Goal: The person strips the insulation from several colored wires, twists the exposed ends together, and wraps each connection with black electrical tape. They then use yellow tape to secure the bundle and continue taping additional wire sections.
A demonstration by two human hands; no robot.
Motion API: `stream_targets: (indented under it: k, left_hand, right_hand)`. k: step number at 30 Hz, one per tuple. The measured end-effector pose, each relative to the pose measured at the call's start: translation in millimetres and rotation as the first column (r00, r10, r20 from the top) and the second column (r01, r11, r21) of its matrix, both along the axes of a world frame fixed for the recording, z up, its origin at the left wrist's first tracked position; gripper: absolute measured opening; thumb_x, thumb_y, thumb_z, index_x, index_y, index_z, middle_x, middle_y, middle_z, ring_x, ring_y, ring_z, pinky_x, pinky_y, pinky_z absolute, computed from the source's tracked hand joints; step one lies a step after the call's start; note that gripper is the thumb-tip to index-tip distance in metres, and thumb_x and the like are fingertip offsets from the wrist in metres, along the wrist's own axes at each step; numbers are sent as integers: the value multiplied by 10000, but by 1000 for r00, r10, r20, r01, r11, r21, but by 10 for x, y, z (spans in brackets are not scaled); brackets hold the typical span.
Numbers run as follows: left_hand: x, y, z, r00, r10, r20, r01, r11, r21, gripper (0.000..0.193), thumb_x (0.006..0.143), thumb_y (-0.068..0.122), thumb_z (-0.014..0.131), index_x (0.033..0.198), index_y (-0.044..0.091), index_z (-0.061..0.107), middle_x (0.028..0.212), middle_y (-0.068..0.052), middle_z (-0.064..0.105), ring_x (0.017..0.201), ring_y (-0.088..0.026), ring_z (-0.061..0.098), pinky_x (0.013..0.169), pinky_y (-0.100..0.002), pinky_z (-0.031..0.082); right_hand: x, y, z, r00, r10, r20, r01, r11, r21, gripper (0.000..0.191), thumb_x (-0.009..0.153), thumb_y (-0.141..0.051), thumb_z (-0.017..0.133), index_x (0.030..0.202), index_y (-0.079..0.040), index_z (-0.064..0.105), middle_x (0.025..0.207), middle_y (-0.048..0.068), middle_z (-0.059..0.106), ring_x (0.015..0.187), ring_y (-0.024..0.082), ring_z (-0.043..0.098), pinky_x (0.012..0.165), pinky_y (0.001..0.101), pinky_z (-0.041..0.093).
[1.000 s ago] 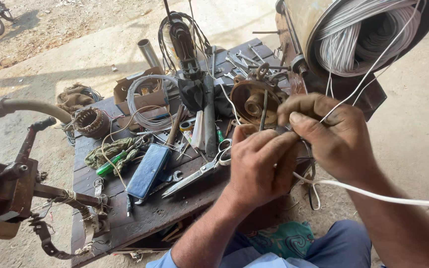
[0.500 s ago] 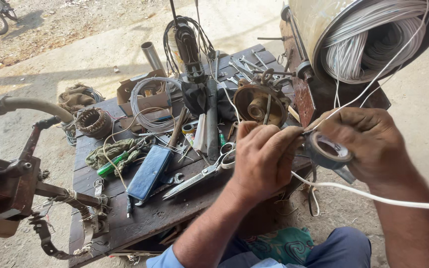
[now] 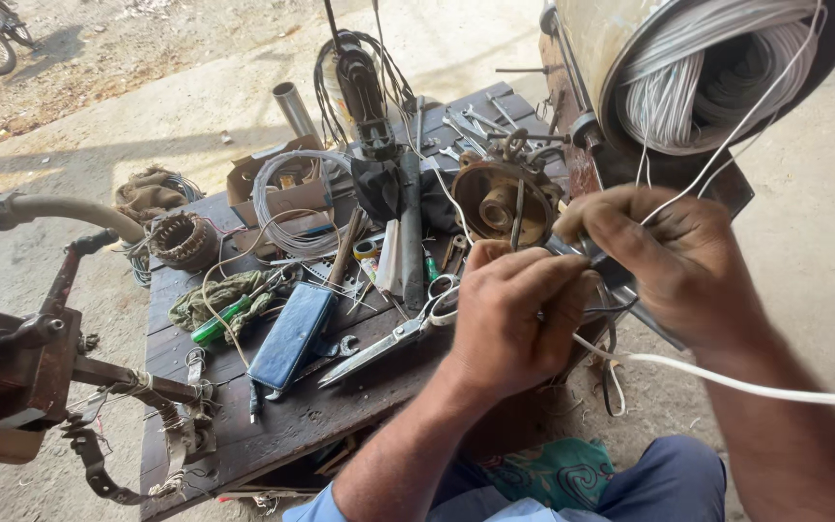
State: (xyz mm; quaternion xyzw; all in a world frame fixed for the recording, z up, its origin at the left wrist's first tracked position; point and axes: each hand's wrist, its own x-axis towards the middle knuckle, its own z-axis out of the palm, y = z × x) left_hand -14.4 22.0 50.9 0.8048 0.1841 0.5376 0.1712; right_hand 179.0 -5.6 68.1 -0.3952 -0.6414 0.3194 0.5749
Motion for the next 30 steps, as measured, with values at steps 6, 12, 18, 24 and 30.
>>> stream_targets:
  k: [6,12,18,24,30]
  left_hand:
    - [-85,216,51,998,-55,23,55,998,8,116,1004,159,692,1086,78,709,807,2,687,703,-159,633,846,-375,415]
    - [-21,122,-15,988,157,-2,-155,975,162,127,1033,144,672,1152,100,660,856,1,645,749,-169,662,871,-357,438]
    - [15,6,0,994,84,-70,-77,993,93,61,980,132,686,1036,131,663,768,13,624,701,-167,638,852,-393,421]
    - [5,-57,108,999,33,-7,-32,997,65,107,1039,164,661,1125,101,666,871,-27,703,772,-199,698,845,-358,437]
    - [-131,160,243,956,-266,-123,211,915,-343,188,1030,213,668,1117,51,704,901,-86,715,802,-227,729,724,-338,549]
  right_hand:
    - [226,-57,-50,997,62,-56,-70,985,-155,214,1003,-113,699,1127,52,754,903,161,765,742,173,686,621,288,564]
    - [298,-94,7,908,211,-362,-335,885,-323,371,1009,-225,623,1163,101,712,934,189,779,842,220,767,770,333,651]
    - [76,-123,105,998,29,-51,-33,997,-72,392,960,-214,747,1215,73,664,984,160,728,864,182,681,740,301,568]
    - [-85,-10,20,991,-136,-9,135,989,-61,395,1028,-360,649,1134,11,734,1044,140,757,976,170,721,916,308,619]
    - [304,1,-48,983,119,142,-117,993,-25,279,1017,-233,596,1190,-46,710,1186,132,750,1120,189,726,941,305,620]
